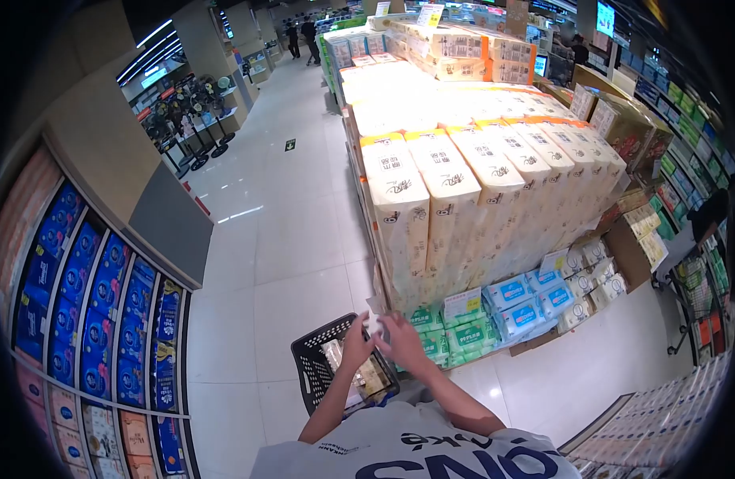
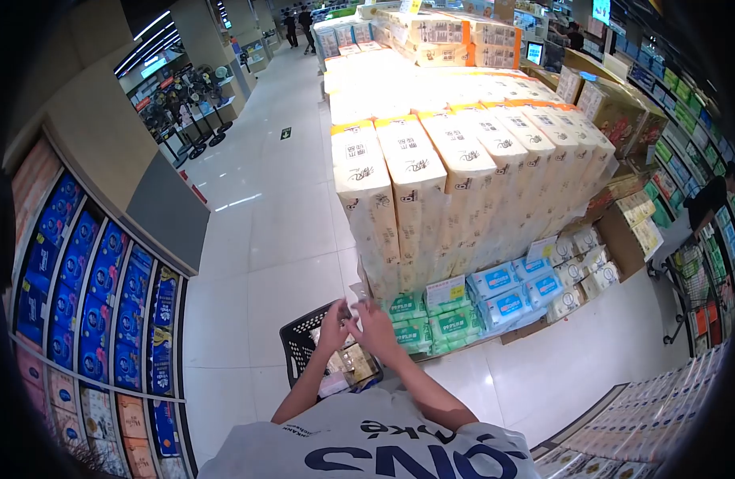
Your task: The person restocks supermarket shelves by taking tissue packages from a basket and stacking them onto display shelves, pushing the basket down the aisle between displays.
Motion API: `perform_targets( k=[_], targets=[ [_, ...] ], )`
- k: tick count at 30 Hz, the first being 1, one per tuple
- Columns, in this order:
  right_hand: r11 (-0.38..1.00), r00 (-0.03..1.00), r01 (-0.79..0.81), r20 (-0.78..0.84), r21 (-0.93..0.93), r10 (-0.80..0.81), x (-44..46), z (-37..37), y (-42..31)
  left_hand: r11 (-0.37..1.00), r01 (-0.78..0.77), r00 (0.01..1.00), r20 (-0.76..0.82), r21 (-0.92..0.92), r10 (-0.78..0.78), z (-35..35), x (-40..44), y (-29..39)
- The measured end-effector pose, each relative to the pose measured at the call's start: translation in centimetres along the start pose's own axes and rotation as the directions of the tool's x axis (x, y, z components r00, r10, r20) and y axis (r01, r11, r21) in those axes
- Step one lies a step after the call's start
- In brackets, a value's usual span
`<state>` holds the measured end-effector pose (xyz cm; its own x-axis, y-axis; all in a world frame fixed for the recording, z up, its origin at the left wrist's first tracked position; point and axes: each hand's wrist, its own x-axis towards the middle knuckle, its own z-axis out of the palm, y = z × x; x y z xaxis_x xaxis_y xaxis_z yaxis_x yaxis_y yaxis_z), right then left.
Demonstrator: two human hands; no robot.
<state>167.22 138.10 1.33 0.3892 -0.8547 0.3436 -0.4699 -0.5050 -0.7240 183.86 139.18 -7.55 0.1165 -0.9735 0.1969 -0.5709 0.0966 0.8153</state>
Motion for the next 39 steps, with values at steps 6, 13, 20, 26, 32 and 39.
perform_targets(
  k=[6,13,20,26,32,39],
  targets=[
    [0.959,0.586,-0.173,0.806,0.225,-0.083,-9.7,9.2,2.6,0.891,0.393,0.850,0.280,0.228,-0.447,-3.4,-21.0,-6.4],
    [0.993,0.269,0.093,0.958,0.075,-0.098,-13.5,14.9,5.0,0.779,0.536,0.821,0.016,0.325,-0.571,-3.6,-27.5,-7.4],
    [0.964,0.389,0.264,0.916,-0.006,-0.100,-14.2,16.2,6.4,0.726,0.616,0.783,-0.140,0.305,-0.605,-2.9,-26.0,-8.6],
    [0.969,0.478,0.208,0.878,-0.136,0.020,-13.8,17.7,5.6,0.692,0.608,0.759,-0.032,0.389,-0.650,-3.8,-24.1,-9.7],
    [0.979,0.676,0.134,0.736,-0.155,0.024,-13.6,19.9,3.3,0.785,0.521,0.845,-0.075,0.336,-0.529,-4.7,-21.2,-11.3],
    [0.936,0.871,0.174,0.491,-0.304,-0.003,-10.9,22.4,0.2,0.803,0.525,0.851,-0.140,0.284,-0.506,-6.8,-16.7,-13.7]
  ],
)
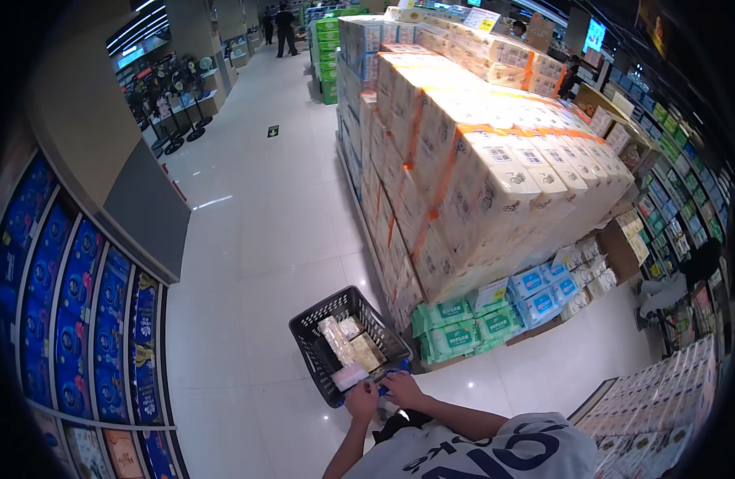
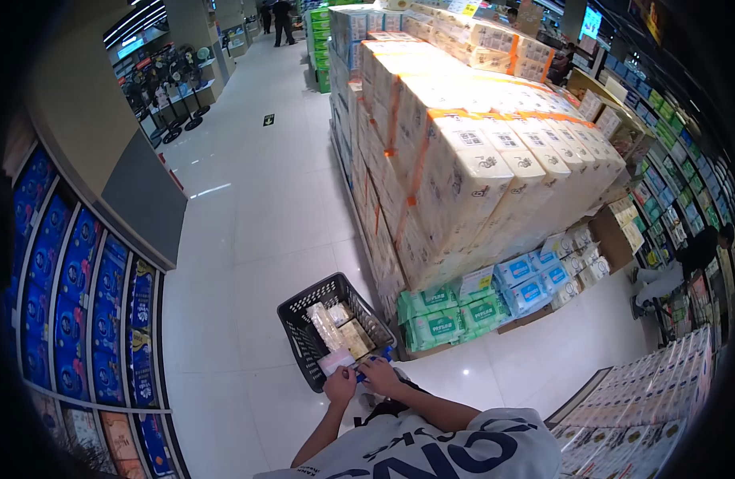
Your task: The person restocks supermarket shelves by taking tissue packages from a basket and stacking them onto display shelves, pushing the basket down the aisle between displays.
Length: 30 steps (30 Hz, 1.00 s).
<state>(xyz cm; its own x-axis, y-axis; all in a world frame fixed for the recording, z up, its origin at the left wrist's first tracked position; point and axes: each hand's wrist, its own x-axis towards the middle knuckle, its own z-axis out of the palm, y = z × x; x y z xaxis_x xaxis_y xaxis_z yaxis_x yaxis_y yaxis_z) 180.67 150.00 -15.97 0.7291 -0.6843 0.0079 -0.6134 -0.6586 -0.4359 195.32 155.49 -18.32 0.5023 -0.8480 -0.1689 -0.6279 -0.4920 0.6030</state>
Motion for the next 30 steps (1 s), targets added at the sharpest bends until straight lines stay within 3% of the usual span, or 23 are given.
perform_targets(
  k=[9,18,20,27,30],
  targets=[
    [0.999,0.998,0.046,-0.036,0.026,-0.045,7.0,0.9,2.0,0.998,-0.045,0.998,-0.049,-0.052,0.042,-2.1,6.9,-0.1],
    [0.984,0.988,0.135,-0.091,0.121,-0.124,13.0,0.3,3.9,0.999,-0.020,1.000,-0.014,0.039,0.021,-3.4,13.4,-0.2],
    [0.974,0.991,0.125,0.023,0.191,-0.131,14.3,-0.3,4.4,0.998,-0.020,1.000,0.002,0.057,0.019,-3.7,14.6,0.0],
    [0.959,0.993,0.102,0.030,0.265,-0.113,17.9,-0.7,5.5,0.989,-0.003,0.995,0.101,0.150,-0.013,-4.5,18.4,0.1],
    [0.917,0.990,0.044,0.108,0.397,-0.095,19.7,-0.6,6.5,0.986,-0.026,0.994,0.112,0.166,0.007,-4.6,19.4,0.0]
  ],
)
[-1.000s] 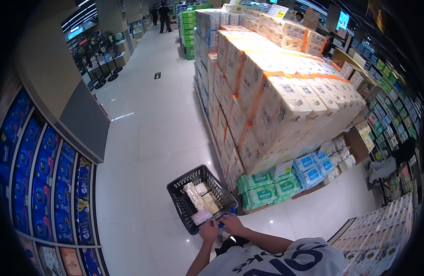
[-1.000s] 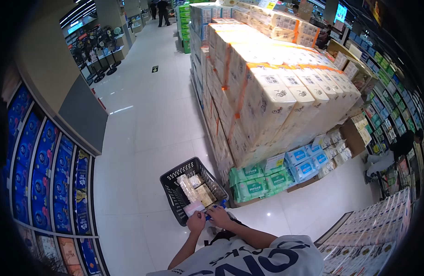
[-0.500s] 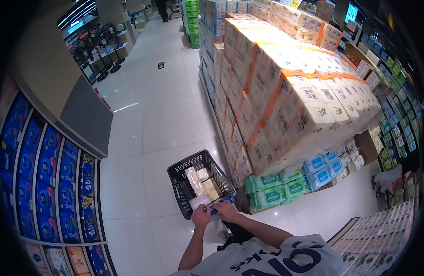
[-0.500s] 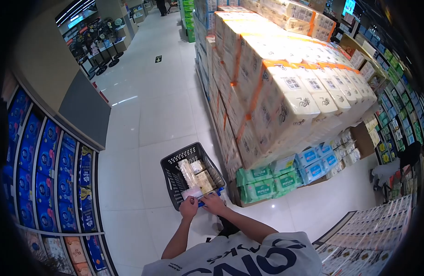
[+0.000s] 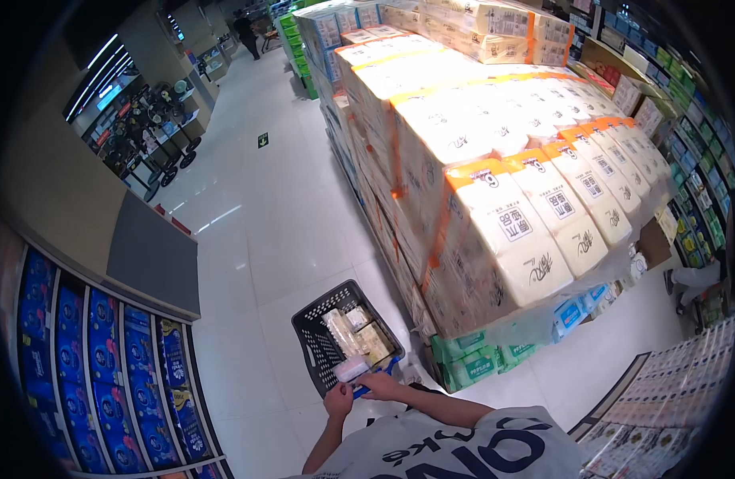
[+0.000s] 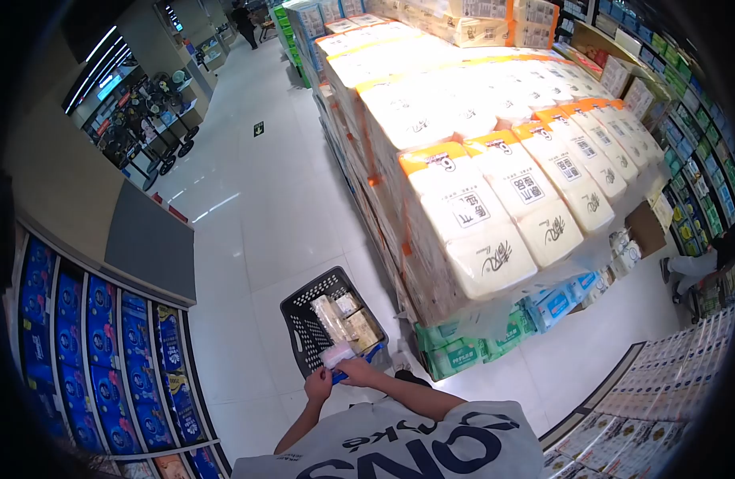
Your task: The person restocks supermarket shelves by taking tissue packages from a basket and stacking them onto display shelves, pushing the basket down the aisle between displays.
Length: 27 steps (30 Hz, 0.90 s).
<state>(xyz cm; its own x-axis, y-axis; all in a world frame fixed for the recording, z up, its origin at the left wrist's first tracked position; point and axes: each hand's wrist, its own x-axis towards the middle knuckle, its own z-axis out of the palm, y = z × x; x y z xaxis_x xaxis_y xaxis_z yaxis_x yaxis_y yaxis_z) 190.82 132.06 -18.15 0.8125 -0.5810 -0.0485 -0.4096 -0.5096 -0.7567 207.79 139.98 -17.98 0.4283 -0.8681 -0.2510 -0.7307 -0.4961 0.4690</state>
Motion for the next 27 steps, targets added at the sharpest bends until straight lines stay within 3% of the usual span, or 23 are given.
perform_targets(
  k=[5,10,16,17,20,22,25,27],
  targets=[
    [1.000,0.994,-0.010,0.110,-0.003,0.010,2.9,-1.8,2.2,0.998,-0.003,1.000,0.011,0.055,0.002,0.1,2.0,-0.5],
    [0.999,0.968,-0.047,0.248,0.003,0.044,5.2,-3.8,2.2,1.000,-0.023,1.000,0.001,-0.001,0.023,-0.8,3.7,-0.3],
    [0.992,0.972,-0.130,0.197,0.011,0.125,8.0,-4.9,2.3,0.999,-0.054,0.998,-0.019,0.002,0.054,-2.3,7.0,-0.2],
    [0.994,0.987,-0.110,0.124,0.018,0.107,8.4,-4.3,2.8,0.998,-0.061,0.998,-0.032,-0.017,0.060,-2.3,7.7,-0.4],
    [0.985,0.974,-0.172,0.146,-0.029,0.174,9.7,-5.0,2.6,0.997,-0.061,0.997,-0.038,-0.038,0.060,-2.8,9.6,-0.3],
    [0.984,0.984,-0.169,0.053,-0.046,0.172,10.9,-4.5,2.8,0.995,-0.090,0.994,-0.059,-0.033,0.087,-3.6,10.9,-0.5],
    [0.964,0.958,-0.249,0.123,-0.095,0.259,12.9,-5.5,2.4,0.996,-0.073,0.997,-0.033,-0.055,0.071,-5.1,12.9,0.1],
    [0.961,0.967,-0.228,0.076,-0.154,0.241,14.0,-6.2,2.3,0.997,-0.082,0.995,-0.057,-0.011,0.081,-5.5,15.1,0.1]
  ],
)
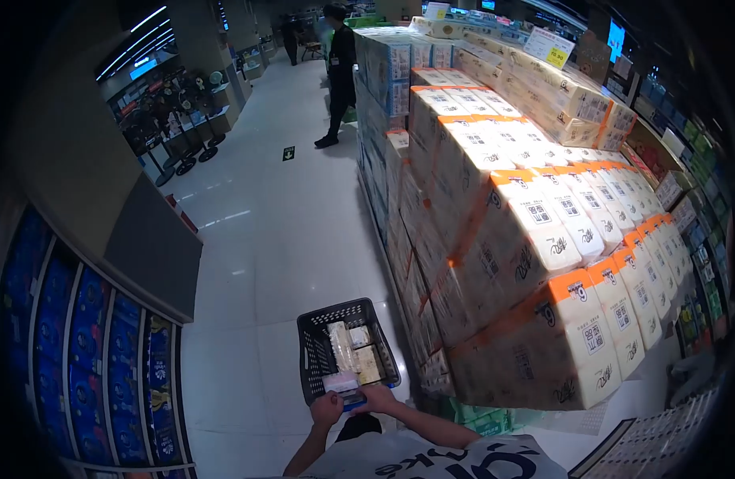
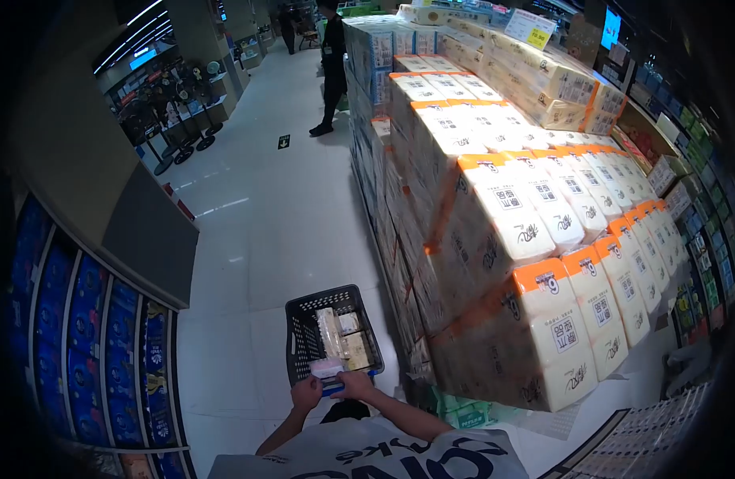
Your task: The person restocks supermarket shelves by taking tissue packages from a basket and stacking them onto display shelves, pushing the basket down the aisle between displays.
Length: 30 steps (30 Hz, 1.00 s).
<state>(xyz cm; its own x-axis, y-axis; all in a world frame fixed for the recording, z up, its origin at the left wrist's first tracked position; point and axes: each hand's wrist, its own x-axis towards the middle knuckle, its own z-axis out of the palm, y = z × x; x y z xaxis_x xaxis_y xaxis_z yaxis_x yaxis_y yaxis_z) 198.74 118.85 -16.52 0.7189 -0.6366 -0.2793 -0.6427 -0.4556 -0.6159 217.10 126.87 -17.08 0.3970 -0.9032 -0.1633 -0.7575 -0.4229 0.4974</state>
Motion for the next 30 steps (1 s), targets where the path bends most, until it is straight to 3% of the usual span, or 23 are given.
perform_targets(
  k=[5,14,20,27,30],
  targets=[
    [0.998,0.994,-0.057,-0.087,0.014,0.058,2.5,0.2,0.3,0.994,-0.046,0.999,0.015,-0.100,0.048,-0.3,2.4,-1.1],
    [0.982,0.982,-0.189,-0.019,-0.024,0.188,6.3,-1.5,0.4,0.982,-0.070,0.998,-0.002,-0.175,0.071,-1.4,7.0,-1.4],
    [0.979,0.981,-0.192,-0.026,0.069,0.194,7.7,-3.5,-0.1,0.981,-0.127,0.992,-0.045,-0.148,0.122,-1.9,9.2,-1.1],
    [0.958,0.949,-0.214,-0.192,0.191,0.250,8.3,-3.0,-0.9,0.980,-0.105,0.994,0.012,-0.167,0.108,-1.8,11.8,-1.7],
    [0.973,0.959,-0.195,-0.182,0.125,0.216,9.7,-3.6,-0.6,0.985,-0.106,0.993,0.031,-0.136,0.111,-2.8,12.7,-1.2]
  ],
)
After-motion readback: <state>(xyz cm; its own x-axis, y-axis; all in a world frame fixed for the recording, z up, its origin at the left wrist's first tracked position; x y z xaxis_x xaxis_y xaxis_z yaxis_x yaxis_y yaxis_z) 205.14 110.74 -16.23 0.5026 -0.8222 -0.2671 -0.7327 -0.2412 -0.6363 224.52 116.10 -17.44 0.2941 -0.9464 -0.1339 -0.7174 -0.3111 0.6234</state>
